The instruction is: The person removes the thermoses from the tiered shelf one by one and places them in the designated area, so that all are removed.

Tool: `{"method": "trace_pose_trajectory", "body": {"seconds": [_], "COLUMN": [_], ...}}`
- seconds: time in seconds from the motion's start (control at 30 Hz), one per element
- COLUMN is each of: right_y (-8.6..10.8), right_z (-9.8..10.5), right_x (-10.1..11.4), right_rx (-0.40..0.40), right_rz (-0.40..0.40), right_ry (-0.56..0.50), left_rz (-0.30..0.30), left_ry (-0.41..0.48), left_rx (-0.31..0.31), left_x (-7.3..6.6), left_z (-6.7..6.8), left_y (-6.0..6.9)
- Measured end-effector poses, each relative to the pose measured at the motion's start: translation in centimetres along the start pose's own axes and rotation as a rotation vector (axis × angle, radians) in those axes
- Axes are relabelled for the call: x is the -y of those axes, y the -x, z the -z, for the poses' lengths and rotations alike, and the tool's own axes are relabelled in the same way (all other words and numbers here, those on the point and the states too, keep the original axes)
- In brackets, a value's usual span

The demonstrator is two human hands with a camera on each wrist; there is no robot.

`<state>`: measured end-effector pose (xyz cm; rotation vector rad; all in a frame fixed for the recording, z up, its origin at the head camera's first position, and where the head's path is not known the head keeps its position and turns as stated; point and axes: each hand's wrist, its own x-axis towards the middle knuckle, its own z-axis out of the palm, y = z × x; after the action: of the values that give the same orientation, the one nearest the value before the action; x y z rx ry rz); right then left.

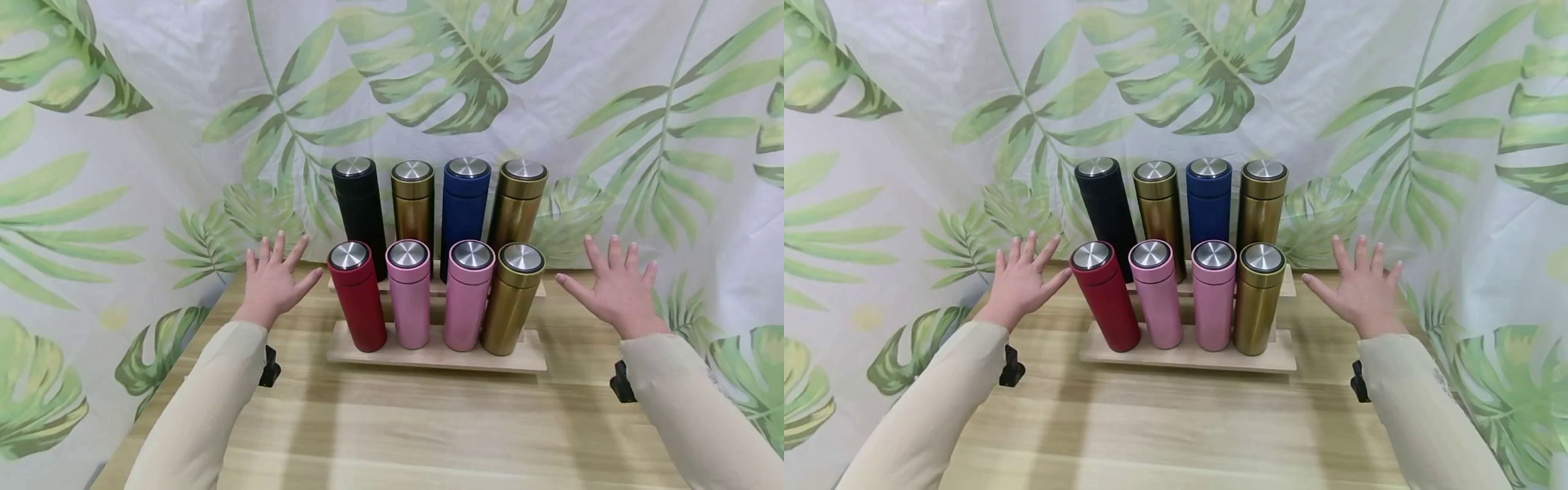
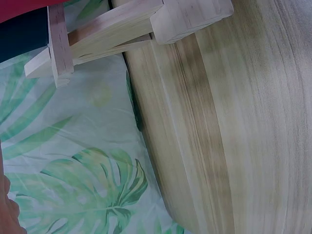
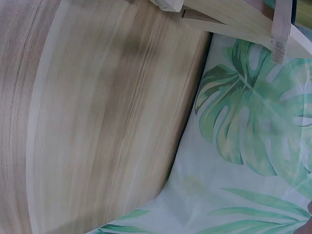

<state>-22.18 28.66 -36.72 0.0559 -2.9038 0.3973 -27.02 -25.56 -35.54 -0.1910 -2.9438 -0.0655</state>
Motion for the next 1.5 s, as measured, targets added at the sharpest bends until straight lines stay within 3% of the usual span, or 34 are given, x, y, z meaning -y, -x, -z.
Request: {"method": "trace_pose_trajectory", "body": {"seconds": [0.2, 0.4, 0.7, 0.87, 1.2, 1.37, 1.5], "right_y": [-0.3, -0.2, -0.2, -0.4, -1.8, -2.5, -3.1], "right_z": [0.3, 1.2, 3.0, 4.1, 6.8, 8.2, 9.0], "right_x": [0.2, 0.5, 1.9, 3.3, 6.3, 7.4, 8.0], "right_rx": [-0.003, -0.016, -0.072, -0.067, -0.104, -0.115, -0.116], "right_rz": [0.005, 0.029, 0.107, 0.129, 0.181, 0.132, 0.102], "right_ry": [0.001, -0.027, -0.129, -0.209, -0.356, -0.431, -0.56], "left_rz": [-0.005, -0.021, -0.019, -0.012, 0.004, 0.085, 0.16], "left_ry": [0.0, 0.059, 0.323, 0.474, 0.684, 0.817, 0.944], "left_rx": [-0.004, -0.005, 0.006, 0.026, -0.022, -0.008, 0.031], "left_x": [0.0, 0.1, 0.7, 1.1, 0.9, 0.3, -0.3], "left_z": [0.4, 0.5, -0.3, -1.3, -4.6, -6.2, -7.5], "left_y": [0.0, 0.2, 1.6, 2.5, 4.4, 5.4, 6.0]}}
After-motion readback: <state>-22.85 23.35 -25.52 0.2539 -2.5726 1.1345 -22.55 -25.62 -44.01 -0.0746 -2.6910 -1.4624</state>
